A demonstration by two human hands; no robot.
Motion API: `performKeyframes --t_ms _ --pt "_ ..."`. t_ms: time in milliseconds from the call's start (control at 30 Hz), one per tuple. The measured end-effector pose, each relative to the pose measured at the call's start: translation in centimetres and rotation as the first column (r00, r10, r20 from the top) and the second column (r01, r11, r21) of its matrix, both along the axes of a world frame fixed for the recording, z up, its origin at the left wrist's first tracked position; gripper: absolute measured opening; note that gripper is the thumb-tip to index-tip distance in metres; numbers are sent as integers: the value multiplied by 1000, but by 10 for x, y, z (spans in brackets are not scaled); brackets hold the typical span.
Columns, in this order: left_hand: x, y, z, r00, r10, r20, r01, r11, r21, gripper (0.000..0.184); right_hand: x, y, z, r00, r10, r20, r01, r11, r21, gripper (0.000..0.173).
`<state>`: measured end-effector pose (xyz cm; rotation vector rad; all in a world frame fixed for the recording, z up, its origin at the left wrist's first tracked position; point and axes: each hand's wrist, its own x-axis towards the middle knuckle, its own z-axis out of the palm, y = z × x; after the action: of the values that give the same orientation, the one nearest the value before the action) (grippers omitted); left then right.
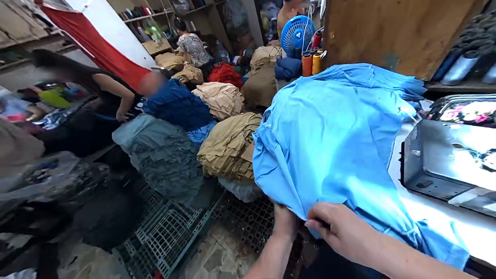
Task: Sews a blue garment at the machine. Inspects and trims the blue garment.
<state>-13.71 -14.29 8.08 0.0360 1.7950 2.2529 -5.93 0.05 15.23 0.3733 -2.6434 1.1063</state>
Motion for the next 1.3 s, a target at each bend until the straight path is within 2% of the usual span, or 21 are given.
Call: performKeyframes --t_ms 33,100,200,267,300,333,400,467,500,533,567,633,733,767,867,933,967,1067,1167,1200,1300 --pt "-9 4 21 988 75 -133 -78 997 -21 43 4 1 2 999 -2 -53 -2 998 -69 19" --pt "-36 21 76 870 271 -412 -245 963 115 41 10 17 17 988 -34 -149 -9 960 -278 19" --pt "-67 55 155 511 465 -723 -225 884 410 38 38 57 59 970 -135 -201 32 894 -446 11" --pt "-92 83 185 97 399 -912 -267 893 362 50 67 90 71 959 -229 -168 115 853 -509 7" --pt "-104 97 191 -68 267 -961 -366 890 273 44 82 107 71 949 -289 -129 179 827 -533 6" --pt "-109 112 191 -146 70 -987 -463 877 131 33 98 120 67 928 -368 -61 274 784 -557 5" --pt "-105 143 161 -84 -457 -885 -480 797 -366 28 131 138 47 835 -518 185 526 653 -544 10" --pt "-85 172 102 -85 -878 -470 -355 468 -810 28 164 151 7 690 -544 478 721 576 -386 13" --pt "-71 180 72 -104 -959 -262 -322 282 -904 29 179 154 -13 609 -533 587 763 596 -251 19" --pt "-56 183 52 -134 -979 -155 -308 190 -932 32 190 154 -28 543 -534 648 762 638 -113 26" --pt "-43 183 49 -152 -980 -125 -288 165 -943 42 194 152 -32 499 -559 662 750 662 -6 30" --pt "-23 180 59 -255 -927 -274 -199 328 -924 52 189 143 -26 507 -682 528 757 645 106 32" --pt "1 184 76 -386 -785 -485 -38 539 -842 33 151 131 -28 635 -769 -68 772 629 95 42" --pt "9 186 84 -396 -760 -516 -27 571 -821 30 135 132 -30 653 -727 -213 752 655 74 40" --pt "20 180 113 -310 -791 -527 -70 572 -817 32 111 147 -28 639 -625 -449 717 695 53 6" --pt "-5 173 109 -269 -751 -602 3 625 -781 29 115 158 -20 615 -622 -484 733 678 58 4" --pt "-19 171 99 -219 -707 -672 136 660 -739 26 117 161 -18 615 -629 -475 734 677 54 4" --pt "-26 182 80 68 -639 -766 600 640 -480 16 113 158 -18 690 -607 -393 640 766 -60 8" --pt "-6 215 101 247 -595 -765 712 647 -274 20 105 145 -11 762 -513 -396 466 858 -217 31" --pt "-2 229 108 214 -550 -807 661 690 -295 19 105 142 -9 764 -496 -412 429 868 -250 37" --pt "0 272 119 -123 -467 -876 357 802 -478 19 115 146 -14 769 -544 -335 460 835 -301 29"
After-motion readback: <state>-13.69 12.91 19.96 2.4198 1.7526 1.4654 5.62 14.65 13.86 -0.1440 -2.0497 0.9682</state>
